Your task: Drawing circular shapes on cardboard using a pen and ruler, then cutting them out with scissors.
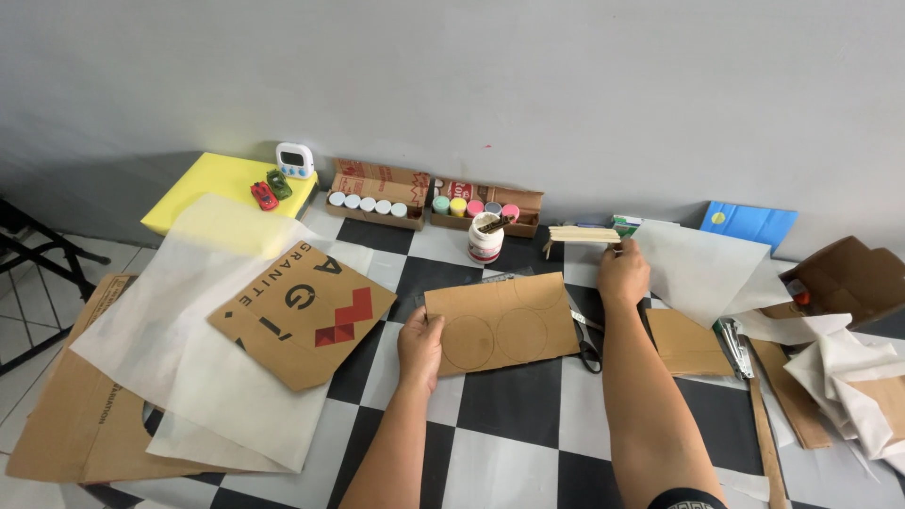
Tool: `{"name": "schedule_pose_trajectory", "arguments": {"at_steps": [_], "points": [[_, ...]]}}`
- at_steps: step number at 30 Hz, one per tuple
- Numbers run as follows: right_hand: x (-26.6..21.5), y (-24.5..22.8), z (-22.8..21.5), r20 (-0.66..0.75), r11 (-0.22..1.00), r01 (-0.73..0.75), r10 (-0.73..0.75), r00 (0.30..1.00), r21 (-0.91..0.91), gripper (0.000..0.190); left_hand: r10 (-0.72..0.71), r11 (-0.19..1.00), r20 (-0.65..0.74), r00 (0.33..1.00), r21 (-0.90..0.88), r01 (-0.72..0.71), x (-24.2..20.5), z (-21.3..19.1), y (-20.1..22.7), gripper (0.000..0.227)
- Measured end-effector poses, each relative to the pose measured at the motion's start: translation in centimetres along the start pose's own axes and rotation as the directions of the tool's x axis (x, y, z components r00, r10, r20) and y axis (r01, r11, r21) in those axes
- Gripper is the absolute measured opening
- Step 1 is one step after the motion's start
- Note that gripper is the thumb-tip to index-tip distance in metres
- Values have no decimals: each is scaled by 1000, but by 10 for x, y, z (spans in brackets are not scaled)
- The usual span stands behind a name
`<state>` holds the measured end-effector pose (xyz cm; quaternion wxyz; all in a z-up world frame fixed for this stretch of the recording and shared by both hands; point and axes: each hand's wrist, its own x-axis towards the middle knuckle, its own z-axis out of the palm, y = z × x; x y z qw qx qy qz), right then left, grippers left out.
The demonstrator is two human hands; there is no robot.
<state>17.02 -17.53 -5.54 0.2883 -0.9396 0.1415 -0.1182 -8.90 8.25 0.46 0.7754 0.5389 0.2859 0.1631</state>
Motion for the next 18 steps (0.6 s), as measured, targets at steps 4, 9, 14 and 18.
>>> {"name": "schedule_pose_trajectory", "arguments": {"at_steps": [4, 9, 14, 18], "points": [[12, 16, 16, -33, 997, 36, -39, 999, -66, 19, -8, 1000, 5, 1000, -10, 8, -1, 1, 2, 38], [10, 18, 14, -45, 994, 75, -78, 996, -81, 21, 0, 1000, 4, 1000, 0, 0, -4, 3, 6, 38], [-10, 21, -13, -4, 988, 152, -152, 988, -15, 35, 19, 1000, 7, 1000, 17, -19, 7, -5, -15, 42], [-45, 19, -47, 69, 968, 251, -251, 966, 14, 35, 48, 999, 9, 999, 8, -48, 1, -5, -9, 46]]}}
